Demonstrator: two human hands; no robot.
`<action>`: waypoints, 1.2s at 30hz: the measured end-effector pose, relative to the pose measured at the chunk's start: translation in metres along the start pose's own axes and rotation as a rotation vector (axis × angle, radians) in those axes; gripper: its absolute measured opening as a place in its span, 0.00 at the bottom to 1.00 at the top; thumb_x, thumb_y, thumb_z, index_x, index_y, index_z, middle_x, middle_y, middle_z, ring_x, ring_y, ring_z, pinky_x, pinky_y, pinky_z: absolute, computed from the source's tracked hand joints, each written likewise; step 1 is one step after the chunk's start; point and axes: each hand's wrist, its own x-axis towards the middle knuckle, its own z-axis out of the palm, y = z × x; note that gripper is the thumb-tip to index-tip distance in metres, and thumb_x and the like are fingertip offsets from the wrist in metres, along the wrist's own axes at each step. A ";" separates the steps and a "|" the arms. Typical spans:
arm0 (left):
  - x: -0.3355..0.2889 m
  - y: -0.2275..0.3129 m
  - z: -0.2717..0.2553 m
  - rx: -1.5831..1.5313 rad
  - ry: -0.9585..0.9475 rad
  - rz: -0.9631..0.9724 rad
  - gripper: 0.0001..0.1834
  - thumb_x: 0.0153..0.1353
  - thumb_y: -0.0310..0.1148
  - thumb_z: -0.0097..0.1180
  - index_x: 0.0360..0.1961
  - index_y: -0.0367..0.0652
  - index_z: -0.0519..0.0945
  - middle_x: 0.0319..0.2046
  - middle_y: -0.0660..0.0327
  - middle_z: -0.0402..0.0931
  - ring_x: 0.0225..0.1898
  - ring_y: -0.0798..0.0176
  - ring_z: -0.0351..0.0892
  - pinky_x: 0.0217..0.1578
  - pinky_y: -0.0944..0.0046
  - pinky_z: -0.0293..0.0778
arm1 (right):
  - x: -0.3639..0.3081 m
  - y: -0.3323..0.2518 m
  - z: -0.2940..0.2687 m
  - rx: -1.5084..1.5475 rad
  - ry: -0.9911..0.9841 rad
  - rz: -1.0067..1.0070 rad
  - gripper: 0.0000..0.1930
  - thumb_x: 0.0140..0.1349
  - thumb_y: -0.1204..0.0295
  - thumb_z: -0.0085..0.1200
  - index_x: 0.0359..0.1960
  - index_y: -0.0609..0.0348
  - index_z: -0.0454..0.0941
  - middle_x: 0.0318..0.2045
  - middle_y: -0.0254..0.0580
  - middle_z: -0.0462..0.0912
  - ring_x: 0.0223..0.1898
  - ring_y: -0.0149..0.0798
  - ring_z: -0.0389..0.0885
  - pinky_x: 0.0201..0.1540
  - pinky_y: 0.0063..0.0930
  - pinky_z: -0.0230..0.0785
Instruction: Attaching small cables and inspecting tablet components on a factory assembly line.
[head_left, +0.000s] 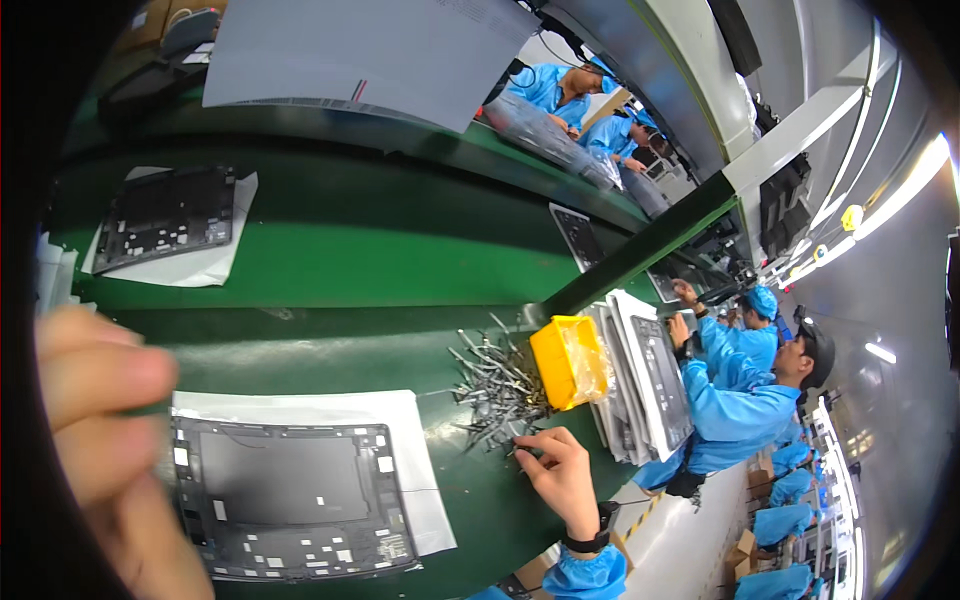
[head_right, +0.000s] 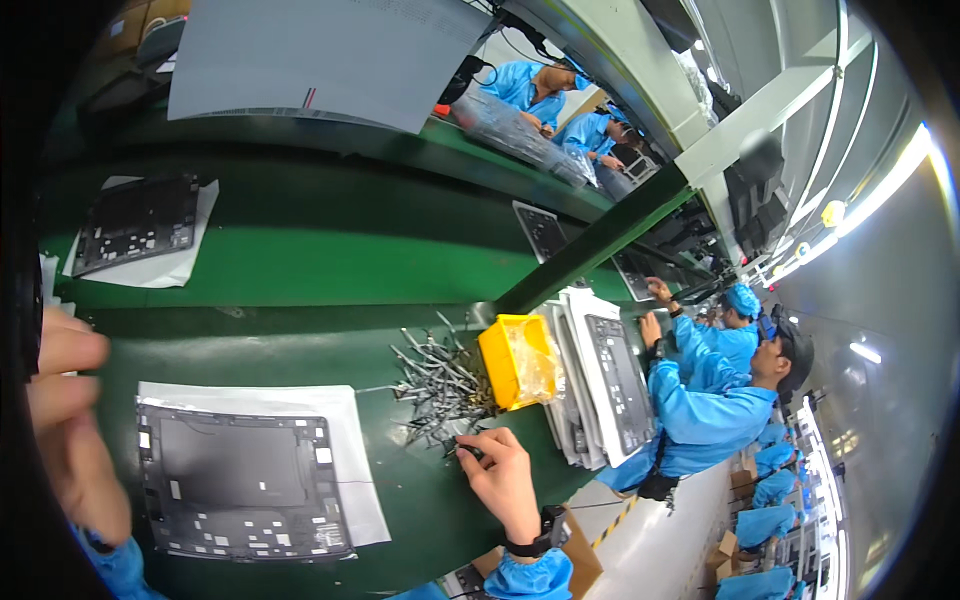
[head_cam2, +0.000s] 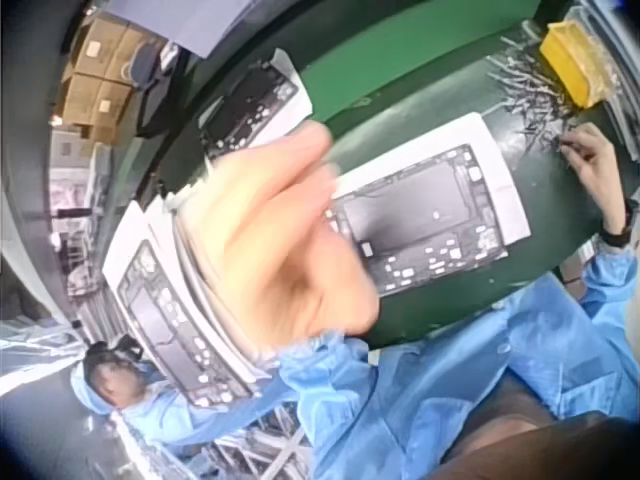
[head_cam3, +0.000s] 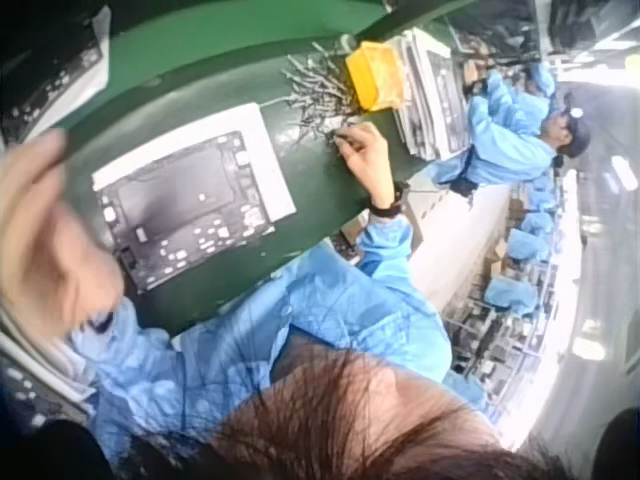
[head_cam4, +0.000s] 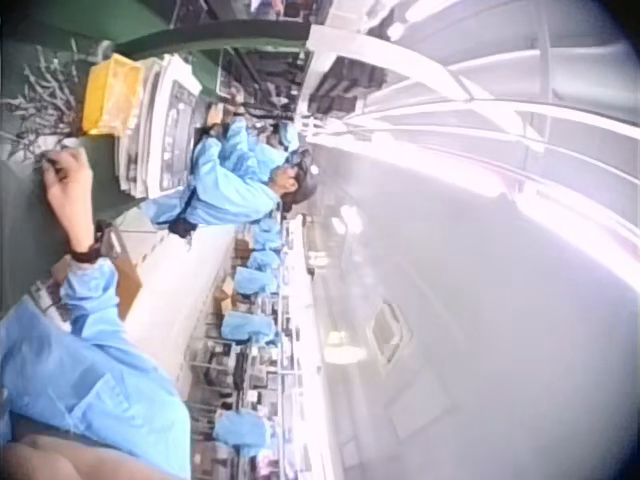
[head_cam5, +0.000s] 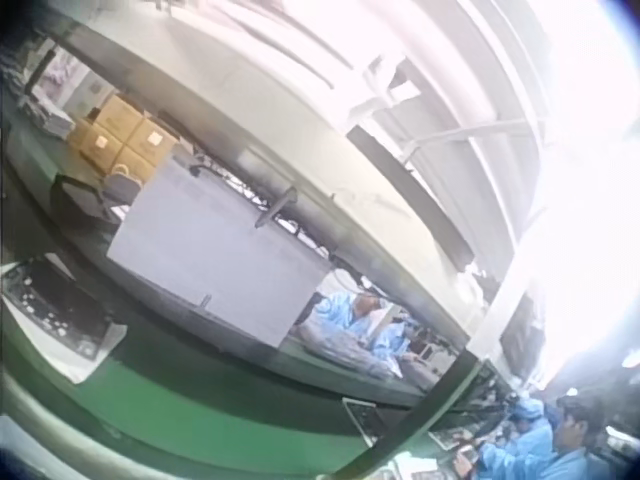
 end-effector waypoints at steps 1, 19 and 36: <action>-0.009 -0.008 -0.002 0.061 -0.068 -0.071 0.09 0.56 0.18 0.52 0.39 0.35 0.77 0.46 0.48 0.79 0.50 0.50 0.77 0.55 0.53 0.72 | 0.001 -0.005 0.003 0.012 -0.004 0.002 0.09 0.59 0.78 0.68 0.42 0.60 0.89 0.37 0.43 0.81 0.25 0.31 0.79 0.30 0.25 0.73; -0.122 -0.042 0.085 0.176 -0.621 -0.379 0.16 0.58 0.28 0.64 0.47 0.38 0.79 0.43 0.54 0.73 0.46 0.49 0.72 0.47 0.51 0.66 | 0.039 0.038 -0.033 0.486 0.158 0.097 0.03 0.59 0.83 0.54 0.33 0.64 0.79 0.32 0.33 0.81 0.24 0.21 0.72 0.25 0.17 0.59; -0.131 0.024 0.002 -0.422 0.124 -1.190 0.08 0.68 0.35 0.60 0.39 0.41 0.78 0.19 0.61 0.67 0.21 0.63 0.67 0.27 0.63 0.66 | 0.069 -0.058 0.028 0.956 -0.543 -0.028 0.02 0.60 0.81 0.55 0.29 0.64 0.79 0.23 0.39 0.83 0.20 0.24 0.78 0.23 0.17 0.67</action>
